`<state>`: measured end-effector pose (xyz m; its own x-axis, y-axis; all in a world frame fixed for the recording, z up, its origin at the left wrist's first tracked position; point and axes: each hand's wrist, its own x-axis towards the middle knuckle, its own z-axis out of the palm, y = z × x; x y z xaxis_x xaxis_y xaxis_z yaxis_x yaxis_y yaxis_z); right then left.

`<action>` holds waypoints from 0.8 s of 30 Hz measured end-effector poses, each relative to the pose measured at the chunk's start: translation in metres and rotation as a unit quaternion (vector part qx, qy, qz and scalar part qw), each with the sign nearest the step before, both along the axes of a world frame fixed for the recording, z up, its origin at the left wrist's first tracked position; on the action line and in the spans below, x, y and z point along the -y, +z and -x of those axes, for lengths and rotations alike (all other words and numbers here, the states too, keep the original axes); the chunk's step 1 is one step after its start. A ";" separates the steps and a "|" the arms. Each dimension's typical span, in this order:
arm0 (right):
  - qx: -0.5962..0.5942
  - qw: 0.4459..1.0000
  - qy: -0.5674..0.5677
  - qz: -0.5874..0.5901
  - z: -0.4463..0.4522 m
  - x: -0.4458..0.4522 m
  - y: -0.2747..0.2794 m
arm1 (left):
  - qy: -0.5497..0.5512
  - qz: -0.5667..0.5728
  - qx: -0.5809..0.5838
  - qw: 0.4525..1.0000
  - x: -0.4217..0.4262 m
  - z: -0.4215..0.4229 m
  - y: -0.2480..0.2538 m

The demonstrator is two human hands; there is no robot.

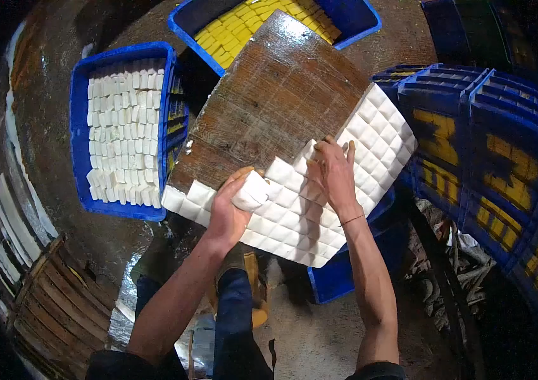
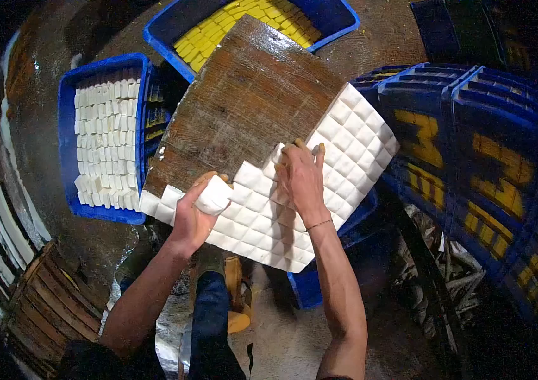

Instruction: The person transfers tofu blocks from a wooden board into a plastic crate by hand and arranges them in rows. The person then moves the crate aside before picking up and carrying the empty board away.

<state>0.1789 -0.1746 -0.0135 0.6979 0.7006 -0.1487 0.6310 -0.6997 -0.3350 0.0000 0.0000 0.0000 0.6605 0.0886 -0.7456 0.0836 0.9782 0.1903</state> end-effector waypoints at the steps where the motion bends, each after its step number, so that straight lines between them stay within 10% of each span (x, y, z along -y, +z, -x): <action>1: -0.041 0.999 -0.009 -0.006 -0.003 -0.004 0.008 | 0.007 -0.012 -0.013 1.000 -0.003 -0.001 0.006; 7: -0.288 0.954 -0.066 -0.043 -0.018 -0.012 0.025 | 0.036 -0.001 -0.078 0.996 -0.016 0.002 0.021; 15: -0.006 0.990 0.114 0.080 0.032 -0.002 0.015 | 0.040 0.025 -0.080 0.996 -0.013 0.001 0.023; 24: -0.313 0.949 -0.022 0.022 0.008 0.003 0.006 | 0.049 0.045 -0.090 0.994 -0.035 0.025 0.040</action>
<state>0.1712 -0.1773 -0.0074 0.4921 0.6561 -0.5721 0.2875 -0.7428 -0.6046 -0.0247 0.0349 0.0403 0.5077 0.0738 -0.8583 0.0116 0.9956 0.0925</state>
